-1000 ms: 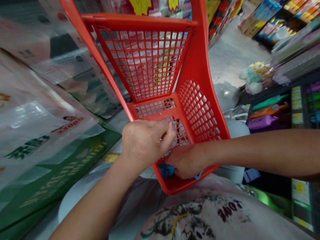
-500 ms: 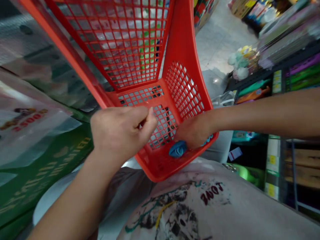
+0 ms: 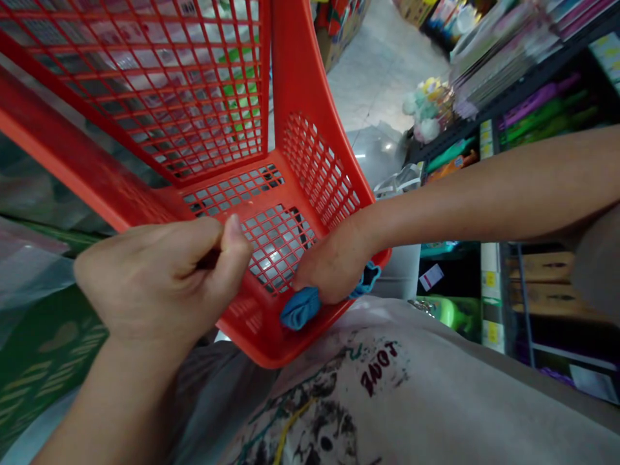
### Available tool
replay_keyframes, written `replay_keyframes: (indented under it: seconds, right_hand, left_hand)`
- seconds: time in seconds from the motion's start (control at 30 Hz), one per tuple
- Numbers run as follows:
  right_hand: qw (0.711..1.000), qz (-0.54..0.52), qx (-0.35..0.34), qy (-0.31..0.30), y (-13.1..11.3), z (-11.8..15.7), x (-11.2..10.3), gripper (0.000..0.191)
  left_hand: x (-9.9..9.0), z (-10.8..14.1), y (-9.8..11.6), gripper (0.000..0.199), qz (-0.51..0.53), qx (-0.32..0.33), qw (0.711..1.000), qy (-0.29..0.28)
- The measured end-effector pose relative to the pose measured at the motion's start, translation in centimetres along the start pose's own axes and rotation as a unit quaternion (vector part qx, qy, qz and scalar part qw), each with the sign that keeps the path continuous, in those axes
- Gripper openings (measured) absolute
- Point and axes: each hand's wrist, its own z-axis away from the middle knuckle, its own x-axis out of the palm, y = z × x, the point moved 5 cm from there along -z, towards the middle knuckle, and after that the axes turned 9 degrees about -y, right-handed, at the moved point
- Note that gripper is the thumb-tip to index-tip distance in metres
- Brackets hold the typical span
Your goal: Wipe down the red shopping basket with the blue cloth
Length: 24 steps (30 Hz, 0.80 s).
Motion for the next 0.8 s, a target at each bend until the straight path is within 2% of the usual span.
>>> replay_keyframes:
  seconds: [0.07,0.13,0.2,0.23,0.3,0.37,0.47,0.53,0.57,0.63,0.7,0.73,0.8]
  right_hand:
    - [0.992,0.034,-0.020,-0.117,-1.8,1.0,1.1,0.022]
    - [0.965,0.119,-0.041,-0.231,-3.5,2.0,2.1,0.020]
    - [0.931,0.225,-0.062,-0.280,-4.7,2.6,2.8,0.024]
    - [0.922,0.258,-0.068,-0.280,-5.1,2.6,3.0,0.026]
    - [0.930,0.247,-0.062,-0.264,-5.8,2.4,3.7,0.025]
    - [0.954,0.161,-0.037,-0.252,-6.1,2.2,4.5,0.018]
    - [0.978,-0.026,-0.020,-0.205,-6.5,2.5,4.8,0.005]
    - [0.973,-0.129,-0.052,-0.182,-6.8,3.0,4.5,0.015]
    - [0.969,-0.142,-0.087,-0.182,-7.0,3.4,4.4,0.018]
    - [0.963,-0.072,-0.186,-0.183,-7.5,3.9,4.3,0.023]
    - [0.947,0.070,-0.258,-0.180,-7.6,3.9,5.0,0.030]
    - [0.936,0.143,-0.267,-0.181,-7.3,3.6,5.5,0.034]
    - [0.923,0.249,-0.227,-0.187,-6.6,2.4,6.5,0.035]
  left_hand:
    - [-0.2,0.0,0.2,0.047,0.003,0.047,0.998,0.032]
    - [-0.5,0.1,0.2,0.045,0.010,0.079,0.995,0.053]
    - [-0.7,0.3,0.3,0.046,0.023,0.090,0.994,0.058]
    - [-0.8,0.3,0.5,0.046,0.032,0.096,0.993,0.055]
    - [-1.0,0.5,0.8,0.047,0.048,0.108,0.991,0.054]
    - [-1.0,0.7,0.8,0.046,0.051,0.090,0.993,0.059]
    - [-1.3,1.7,0.6,0.032,0.041,0.023,0.995,0.083]
    - [-1.5,3.0,1.0,0.020,0.062,-0.023,0.993,0.095]
    - [-1.5,3.8,1.4,0.017,0.086,-0.046,0.990,0.100]
    - [-1.2,5.6,2.4,0.020,0.140,-0.097,0.980,0.104]
    - [-0.8,7.3,3.5,0.023,0.173,-0.140,0.969,0.106]
    - [-0.5,7.9,3.9,0.025,0.176,-0.152,0.966,0.108]
    - [-0.1,8.8,4.5,0.026,0.169,-0.157,0.966,0.112]
